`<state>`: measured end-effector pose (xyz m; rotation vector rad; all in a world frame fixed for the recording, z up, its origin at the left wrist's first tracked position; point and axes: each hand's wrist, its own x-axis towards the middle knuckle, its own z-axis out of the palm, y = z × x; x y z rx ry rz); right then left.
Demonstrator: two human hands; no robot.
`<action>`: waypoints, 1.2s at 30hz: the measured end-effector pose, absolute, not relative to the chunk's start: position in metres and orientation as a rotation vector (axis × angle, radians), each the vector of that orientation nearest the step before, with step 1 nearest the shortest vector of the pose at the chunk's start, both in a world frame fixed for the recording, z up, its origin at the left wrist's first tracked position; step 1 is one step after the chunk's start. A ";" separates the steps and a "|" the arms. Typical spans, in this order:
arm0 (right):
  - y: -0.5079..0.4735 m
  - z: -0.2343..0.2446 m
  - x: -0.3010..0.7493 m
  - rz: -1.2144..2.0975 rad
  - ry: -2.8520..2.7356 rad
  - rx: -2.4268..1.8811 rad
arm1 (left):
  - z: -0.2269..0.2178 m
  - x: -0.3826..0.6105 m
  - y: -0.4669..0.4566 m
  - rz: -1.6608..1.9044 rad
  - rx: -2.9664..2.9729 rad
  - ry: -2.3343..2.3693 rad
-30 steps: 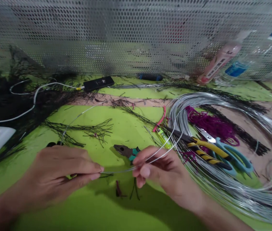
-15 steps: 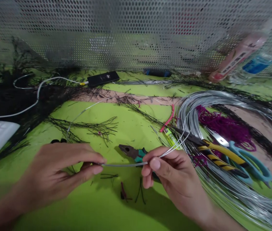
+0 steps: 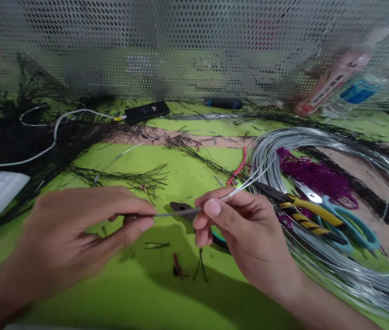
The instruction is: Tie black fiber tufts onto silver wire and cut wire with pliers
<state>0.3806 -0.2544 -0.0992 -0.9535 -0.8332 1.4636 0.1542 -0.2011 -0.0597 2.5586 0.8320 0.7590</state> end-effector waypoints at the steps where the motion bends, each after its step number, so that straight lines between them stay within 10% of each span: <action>1: -0.251 -0.095 0.378 1.439 -0.844 -0.947 | -0.055 0.156 -0.200 0.766 2.564 0.837; 36: -0.235 -0.092 0.369 1.341 -0.998 -0.955 | -0.036 0.158 -0.173 0.613 2.415 0.818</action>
